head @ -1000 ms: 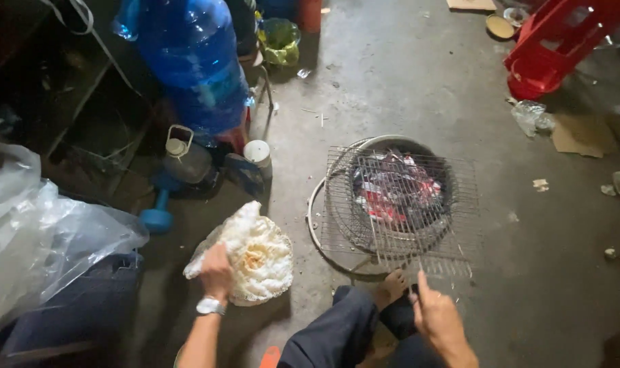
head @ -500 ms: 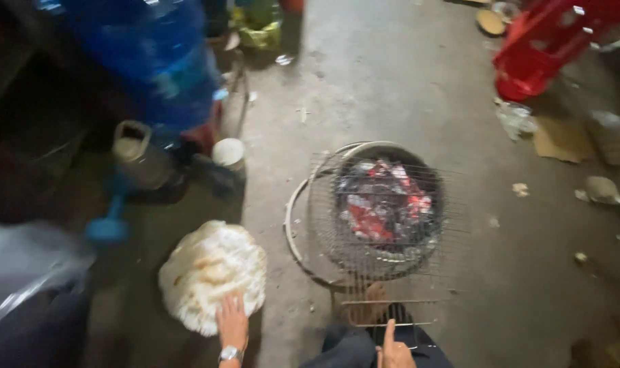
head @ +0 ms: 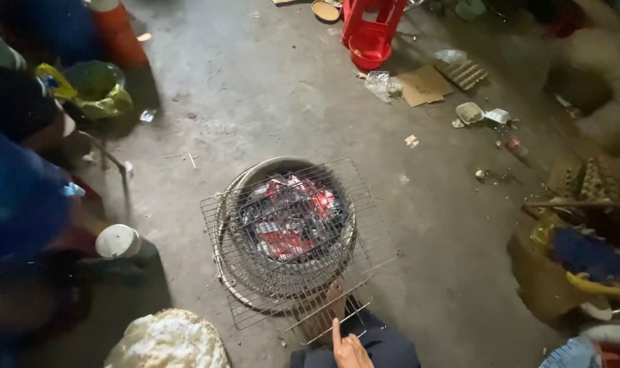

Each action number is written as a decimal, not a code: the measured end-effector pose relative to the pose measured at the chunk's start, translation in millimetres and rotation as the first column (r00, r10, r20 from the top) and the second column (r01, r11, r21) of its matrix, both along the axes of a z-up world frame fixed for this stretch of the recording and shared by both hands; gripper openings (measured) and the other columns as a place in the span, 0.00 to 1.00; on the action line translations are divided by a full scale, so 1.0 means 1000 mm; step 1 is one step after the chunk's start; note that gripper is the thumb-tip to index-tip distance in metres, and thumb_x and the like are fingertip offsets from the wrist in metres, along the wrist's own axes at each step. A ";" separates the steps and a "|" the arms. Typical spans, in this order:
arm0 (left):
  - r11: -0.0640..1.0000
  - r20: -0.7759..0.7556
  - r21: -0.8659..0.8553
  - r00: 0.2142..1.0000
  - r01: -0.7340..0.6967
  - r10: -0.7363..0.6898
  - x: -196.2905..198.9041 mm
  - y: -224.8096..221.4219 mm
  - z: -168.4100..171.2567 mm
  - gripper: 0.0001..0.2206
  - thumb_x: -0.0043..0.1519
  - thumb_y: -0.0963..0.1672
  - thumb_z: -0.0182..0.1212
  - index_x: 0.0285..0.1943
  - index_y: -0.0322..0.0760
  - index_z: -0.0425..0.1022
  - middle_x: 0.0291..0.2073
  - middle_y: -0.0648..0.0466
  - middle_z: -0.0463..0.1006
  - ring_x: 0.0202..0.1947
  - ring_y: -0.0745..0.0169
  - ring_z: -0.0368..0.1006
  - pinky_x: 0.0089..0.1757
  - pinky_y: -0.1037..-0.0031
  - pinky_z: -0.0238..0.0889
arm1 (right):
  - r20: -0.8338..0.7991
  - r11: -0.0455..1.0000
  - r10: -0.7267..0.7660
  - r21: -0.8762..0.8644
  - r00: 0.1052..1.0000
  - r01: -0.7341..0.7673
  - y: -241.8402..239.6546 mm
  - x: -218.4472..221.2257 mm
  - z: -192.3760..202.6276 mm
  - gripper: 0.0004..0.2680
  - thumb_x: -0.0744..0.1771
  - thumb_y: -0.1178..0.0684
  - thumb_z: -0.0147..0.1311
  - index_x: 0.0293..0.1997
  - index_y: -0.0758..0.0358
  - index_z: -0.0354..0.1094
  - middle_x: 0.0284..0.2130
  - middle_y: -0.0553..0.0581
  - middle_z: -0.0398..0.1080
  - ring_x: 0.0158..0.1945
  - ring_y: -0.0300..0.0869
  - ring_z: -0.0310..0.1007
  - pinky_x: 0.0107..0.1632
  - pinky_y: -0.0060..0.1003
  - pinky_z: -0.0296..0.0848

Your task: Grilling large rice crackers over a charcoal brazier, flipping them frequently using a wire rack to ensure even puffing and cooking.

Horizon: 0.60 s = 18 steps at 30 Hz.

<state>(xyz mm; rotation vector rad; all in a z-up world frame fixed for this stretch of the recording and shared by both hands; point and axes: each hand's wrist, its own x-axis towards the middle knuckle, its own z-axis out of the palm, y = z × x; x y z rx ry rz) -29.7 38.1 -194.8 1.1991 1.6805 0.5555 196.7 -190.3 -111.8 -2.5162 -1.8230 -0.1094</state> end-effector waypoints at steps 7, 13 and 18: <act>0.874 0.547 -0.478 0.746 -0.093 0.379 0.010 -0.003 0.093 0.23 0.66 0.47 0.44 0.61 0.18 0.57 0.52 0.22 0.67 0.51 0.23 0.66 0.45 0.45 0.64 | -0.149 0.991 -0.084 -0.116 0.985 0.067 0.014 -0.010 0.070 0.29 0.58 0.66 0.45 0.66 0.78 0.41 0.21 0.61 0.68 0.25 0.49 0.71 0.53 0.40 0.66; 0.890 0.731 -0.433 0.521 -0.146 0.441 0.037 0.024 0.215 0.09 0.65 0.36 0.46 0.49 0.15 0.64 0.41 0.34 0.73 0.43 0.43 0.72 0.47 0.62 0.69 | -0.119 0.970 0.048 0.241 0.992 -0.018 0.012 -0.008 0.127 0.26 0.60 0.58 0.55 0.63 0.76 0.51 0.22 0.56 0.65 0.26 0.45 0.62 0.38 0.32 0.65; 0.992 0.782 -0.100 0.611 -0.075 0.125 0.027 0.103 0.227 0.08 0.67 0.36 0.44 0.47 0.15 0.63 0.41 0.34 0.73 0.39 0.47 0.73 0.43 0.67 0.70 | -0.106 0.922 0.072 0.388 0.992 -0.025 0.039 0.000 0.236 0.15 0.62 0.60 0.48 0.55 0.71 0.64 0.28 0.57 0.63 0.31 0.46 0.61 0.40 0.36 0.64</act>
